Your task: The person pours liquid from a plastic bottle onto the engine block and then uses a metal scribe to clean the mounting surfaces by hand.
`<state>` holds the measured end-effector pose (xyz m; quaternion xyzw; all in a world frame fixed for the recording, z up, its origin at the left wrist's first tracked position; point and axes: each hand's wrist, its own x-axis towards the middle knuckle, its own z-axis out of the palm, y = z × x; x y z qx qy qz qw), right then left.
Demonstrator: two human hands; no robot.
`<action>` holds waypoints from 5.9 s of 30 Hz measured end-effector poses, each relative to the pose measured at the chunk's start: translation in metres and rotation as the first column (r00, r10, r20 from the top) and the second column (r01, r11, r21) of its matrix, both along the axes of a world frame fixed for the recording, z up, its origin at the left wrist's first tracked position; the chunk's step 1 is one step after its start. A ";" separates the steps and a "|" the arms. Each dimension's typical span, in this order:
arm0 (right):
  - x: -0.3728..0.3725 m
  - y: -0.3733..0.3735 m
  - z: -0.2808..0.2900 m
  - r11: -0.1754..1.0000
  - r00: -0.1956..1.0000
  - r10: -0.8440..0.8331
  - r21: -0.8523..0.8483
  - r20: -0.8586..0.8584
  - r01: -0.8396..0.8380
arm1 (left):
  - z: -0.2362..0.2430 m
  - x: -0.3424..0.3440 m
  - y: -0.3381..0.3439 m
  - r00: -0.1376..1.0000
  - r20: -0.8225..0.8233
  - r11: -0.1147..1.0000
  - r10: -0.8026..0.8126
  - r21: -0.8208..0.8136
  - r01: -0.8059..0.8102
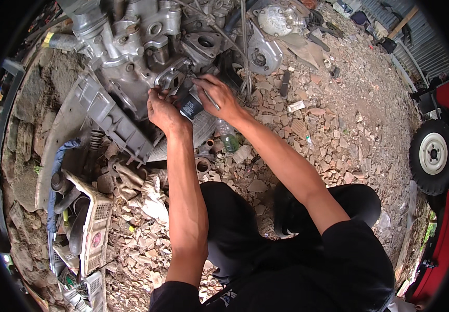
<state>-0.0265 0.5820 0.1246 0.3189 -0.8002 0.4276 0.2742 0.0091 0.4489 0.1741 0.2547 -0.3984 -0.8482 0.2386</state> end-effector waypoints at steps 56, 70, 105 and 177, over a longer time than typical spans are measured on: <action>0.004 0.001 0.027 0.992 0.952 0.117 -0.081 0.283 -0.098 | 0.023 0.063 -0.055 0.984 0.172 0.799 -0.034 -0.586 0.131; -0.024 0.052 0.007 0.937 0.690 0.046 0.208 0.723 -0.280 | -0.077 0.005 0.023 0.040 0.991 -0.201 0.126 -0.014 0.980; -0.005 0.070 0.029 0.888 0.442 0.459 -0.391 0.770 -0.242 | 0.055 0.070 -0.027 0.656 0.681 0.091 -0.325 -0.668 0.739; -0.019 0.010 -0.009 0.899 0.998 -0.026 -0.438 -0.050 0.001 | 0.010 0.086 -0.072 0.869 0.467 0.172 -0.164 -0.854 0.492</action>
